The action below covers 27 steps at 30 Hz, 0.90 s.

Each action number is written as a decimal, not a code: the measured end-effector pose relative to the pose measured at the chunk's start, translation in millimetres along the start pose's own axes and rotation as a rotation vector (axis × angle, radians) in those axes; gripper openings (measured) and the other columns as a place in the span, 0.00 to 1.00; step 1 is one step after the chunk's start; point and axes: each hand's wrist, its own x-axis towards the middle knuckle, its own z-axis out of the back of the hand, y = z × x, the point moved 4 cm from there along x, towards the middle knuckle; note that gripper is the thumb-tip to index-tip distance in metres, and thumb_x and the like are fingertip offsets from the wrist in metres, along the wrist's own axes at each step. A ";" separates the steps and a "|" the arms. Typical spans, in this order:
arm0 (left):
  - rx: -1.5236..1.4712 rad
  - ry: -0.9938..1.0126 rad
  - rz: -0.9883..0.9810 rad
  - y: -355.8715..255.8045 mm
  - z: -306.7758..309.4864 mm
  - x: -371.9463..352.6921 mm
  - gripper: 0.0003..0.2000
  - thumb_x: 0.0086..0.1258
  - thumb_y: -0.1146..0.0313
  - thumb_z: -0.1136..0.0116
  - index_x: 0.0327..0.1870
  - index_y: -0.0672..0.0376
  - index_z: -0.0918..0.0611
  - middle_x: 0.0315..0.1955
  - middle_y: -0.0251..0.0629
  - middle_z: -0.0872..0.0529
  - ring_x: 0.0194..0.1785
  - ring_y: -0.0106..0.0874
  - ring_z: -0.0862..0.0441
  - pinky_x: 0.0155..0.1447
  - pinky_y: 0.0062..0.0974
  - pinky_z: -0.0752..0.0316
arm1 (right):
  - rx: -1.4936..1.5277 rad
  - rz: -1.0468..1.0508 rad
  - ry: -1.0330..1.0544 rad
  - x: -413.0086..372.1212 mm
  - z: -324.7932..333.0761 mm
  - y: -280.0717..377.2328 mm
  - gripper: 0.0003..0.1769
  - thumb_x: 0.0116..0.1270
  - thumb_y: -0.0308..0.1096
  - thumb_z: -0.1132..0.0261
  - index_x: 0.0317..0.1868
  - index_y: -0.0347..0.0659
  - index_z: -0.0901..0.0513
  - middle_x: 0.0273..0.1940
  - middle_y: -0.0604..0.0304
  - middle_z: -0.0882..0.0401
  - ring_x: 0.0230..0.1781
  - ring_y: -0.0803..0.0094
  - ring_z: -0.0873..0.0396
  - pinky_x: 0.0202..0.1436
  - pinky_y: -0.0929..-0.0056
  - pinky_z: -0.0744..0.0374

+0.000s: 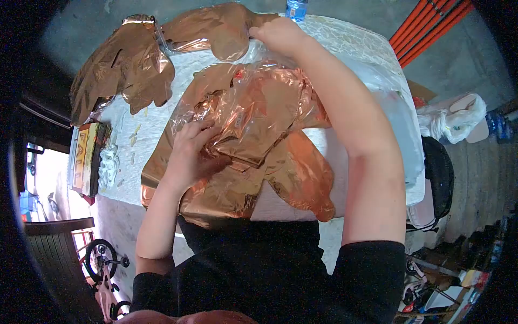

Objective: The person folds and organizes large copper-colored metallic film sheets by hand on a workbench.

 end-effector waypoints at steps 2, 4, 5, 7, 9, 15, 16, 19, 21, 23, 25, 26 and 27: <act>-0.011 0.013 0.009 0.1 0.8 -0.6 0.28 0.45 0.59 0.28 0.49 0.57 0.21 0.50 0.39 0.24 0.55 0.39 0.30 0.58 0.36 0.36 | -0.214 0.225 -0.054 3.7 4.3 3.8 0.08 0.61 0.35 0.44 0.29 0.40 0.29 0.26 0.54 0.22 0.28 0.53 0.22 0.30 0.57 0.26; -0.019 0.016 0.020 0.9 1.5 0.4 0.27 0.45 0.59 0.28 0.49 0.57 0.21 0.49 0.39 0.24 0.55 0.39 0.29 0.58 0.36 0.36 | -0.204 0.206 -0.063 5.2 9.8 3.4 0.08 0.61 0.35 0.43 0.32 0.40 0.27 0.26 0.54 0.22 0.26 0.55 0.22 0.30 0.60 0.25; -0.017 0.021 0.023 1.1 1.4 0.1 0.27 0.45 0.59 0.28 0.49 0.57 0.21 0.49 0.39 0.24 0.55 0.39 0.29 0.58 0.36 0.36 | -0.187 0.189 -0.073 7.8 12.1 4.3 0.08 0.60 0.35 0.42 0.34 0.39 0.25 0.27 0.54 0.21 0.25 0.58 0.21 0.30 0.62 0.25; -0.015 0.018 0.031 1.8 0.8 -0.8 0.27 0.45 0.59 0.28 0.49 0.57 0.21 0.49 0.39 0.24 0.54 0.40 0.29 0.58 0.36 0.36 | 0.118 0.038 0.067 13.8 10.0 -4.2 0.10 0.60 0.35 0.41 0.38 0.39 0.24 0.29 0.55 0.20 0.27 0.64 0.21 0.32 0.66 0.24; -0.044 -0.015 0.028 1.5 0.5 -0.6 0.27 0.46 0.59 0.28 0.50 0.58 0.21 0.49 0.40 0.24 0.55 0.40 0.29 0.59 0.36 0.36 | 0.420 -0.118 0.208 9.6 3.5 -16.5 0.13 0.60 0.35 0.39 0.43 0.38 0.22 0.31 0.56 0.19 0.28 0.70 0.21 0.34 0.70 0.23; -0.063 -0.208 -0.030 -5.0 12.9 3.6 0.24 0.50 0.63 0.30 0.50 0.59 0.22 0.50 0.42 0.24 0.54 0.40 0.28 0.57 0.36 0.33 | 1.007 -0.278 0.125 -31.7 -9.2 -28.2 0.17 0.59 0.36 0.34 0.45 0.35 0.21 0.37 0.62 0.20 0.38 0.78 0.24 0.44 0.77 0.26; -0.057 -0.212 -0.031 -6.5 15.0 5.0 0.24 0.50 0.63 0.30 0.50 0.59 0.22 0.50 0.42 0.24 0.54 0.40 0.28 0.57 0.36 0.33 | 0.811 -0.302 0.182 -36.7 -11.9 -30.6 0.15 0.58 0.36 0.34 0.42 0.36 0.20 0.33 0.63 0.20 0.35 0.78 0.25 0.41 0.77 0.26; 0.097 -0.307 -0.152 -22.4 26.1 10.4 0.22 0.52 0.67 0.32 0.49 0.60 0.22 0.51 0.42 0.24 0.54 0.41 0.28 0.55 0.37 0.32 | 0.659 -0.251 0.140 -48.4 -26.8 -29.0 0.11 0.57 0.35 0.34 0.36 0.37 0.19 0.27 0.63 0.22 0.30 0.78 0.26 0.36 0.75 0.27; -0.025 -0.139 -0.192 -38.6 20.3 20.4 0.19 0.54 0.67 0.35 0.48 0.60 0.22 0.51 0.42 0.24 0.54 0.42 0.28 0.57 0.38 0.33 | 0.643 -0.272 0.103 -53.6 -31.6 -26.0 0.09 0.58 0.33 0.35 0.35 0.36 0.20 0.26 0.62 0.23 0.28 0.77 0.26 0.35 0.74 0.27; 0.002 -0.086 -0.169 -49.0 5.5 36.5 0.20 0.55 0.65 0.35 0.48 0.59 0.23 0.51 0.41 0.24 0.55 0.42 0.29 0.57 0.39 0.33 | 0.610 -0.316 0.031 -54.7 -32.2 -23.9 0.06 0.58 0.31 0.38 0.31 0.36 0.20 0.23 0.60 0.23 0.24 0.74 0.27 0.32 0.72 0.28; 0.030 -0.035 -0.153 -49.1 -12.3 52.8 0.20 0.55 0.63 0.36 0.49 0.58 0.23 0.52 0.41 0.25 0.56 0.42 0.29 0.58 0.40 0.34 | 0.593 -0.288 0.010 -54.9 -35.7 -21.7 0.06 0.59 0.31 0.39 0.31 0.36 0.20 0.24 0.59 0.22 0.24 0.72 0.27 0.32 0.71 0.27; 0.062 -0.055 -0.147 -44.8 -21.7 60.5 0.21 0.56 0.61 0.37 0.51 0.57 0.24 0.53 0.41 0.26 0.58 0.42 0.31 0.59 0.41 0.35 | 0.579 -0.274 -0.010 -55.0 -34.2 -21.1 0.06 0.59 0.30 0.40 0.32 0.36 0.20 0.25 0.57 0.22 0.24 0.70 0.26 0.32 0.70 0.27; 0.094 -0.075 -0.144 -39.9 -29.6 65.4 0.22 0.57 0.59 0.38 0.52 0.56 0.25 0.54 0.41 0.27 0.59 0.42 0.32 0.61 0.42 0.37 | 0.576 -0.268 -0.018 -54.6 -29.7 -19.3 0.06 0.59 0.30 0.40 0.32 0.36 0.20 0.25 0.57 0.22 0.24 0.70 0.26 0.32 0.70 0.27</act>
